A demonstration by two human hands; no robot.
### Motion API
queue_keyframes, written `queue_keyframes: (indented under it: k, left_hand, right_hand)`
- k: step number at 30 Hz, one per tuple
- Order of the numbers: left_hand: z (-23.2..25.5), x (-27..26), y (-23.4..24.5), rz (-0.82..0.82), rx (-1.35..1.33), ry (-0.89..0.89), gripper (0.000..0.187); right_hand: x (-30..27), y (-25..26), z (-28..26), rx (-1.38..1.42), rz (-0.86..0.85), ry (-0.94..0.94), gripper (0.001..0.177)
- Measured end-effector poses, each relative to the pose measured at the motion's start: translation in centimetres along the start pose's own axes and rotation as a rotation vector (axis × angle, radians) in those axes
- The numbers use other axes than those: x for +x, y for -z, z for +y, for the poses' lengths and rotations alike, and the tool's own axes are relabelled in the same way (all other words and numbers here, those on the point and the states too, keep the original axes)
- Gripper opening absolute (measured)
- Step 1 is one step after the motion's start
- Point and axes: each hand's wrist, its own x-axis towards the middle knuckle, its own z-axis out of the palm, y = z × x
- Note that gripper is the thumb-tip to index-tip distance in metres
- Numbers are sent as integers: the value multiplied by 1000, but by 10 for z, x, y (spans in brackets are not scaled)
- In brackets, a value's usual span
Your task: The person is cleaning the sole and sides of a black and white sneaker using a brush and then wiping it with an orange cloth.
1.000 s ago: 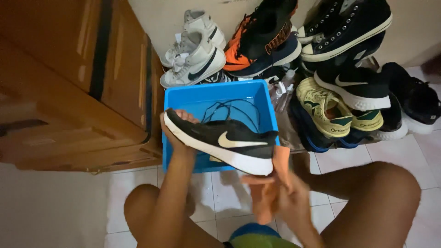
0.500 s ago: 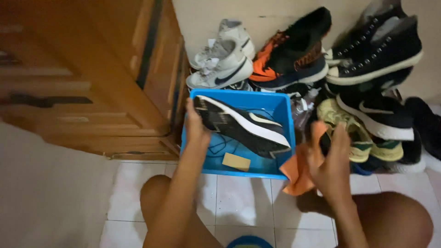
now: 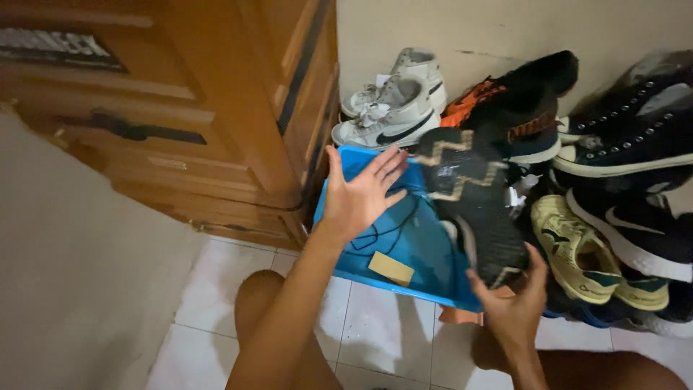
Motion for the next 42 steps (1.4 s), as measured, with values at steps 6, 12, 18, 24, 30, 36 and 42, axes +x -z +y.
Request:
queue_keyframes:
  k: [6, 12, 18, 24, 30, 36, 42]
  left_hand:
    - [3, 0, -14, -142, -123, 27, 116]
    - [-3, 2, -26, -149, -275, 109, 122]
    - [-14, 9, -13, -140, -335, 136, 120]
    - [-42, 24, 19, 570, 1075, 132, 60]
    - [-35, 32, 19, 636, 1281, -203, 47]
    - [-22, 60, 41, 586, 710, 81, 95]
    - [-9, 42, -1, 766, 751, 146, 77]
  right_hand:
    - [2, 10, 14, 59, 157, -165, 83]
    - [0, 15, 10, 221, 230, -256, 80]
    - [-2, 6, 22, 327, 219, -385, 83]
    - [-7, 1, 43, 379, 126, -390, 67]
    - [-17, -6, 22, 535, -101, -476, 75]
    - [-40, -29, -29, 456, -248, -640, 86]
    - [-28, -22, -81, 261, -474, -658, 94]
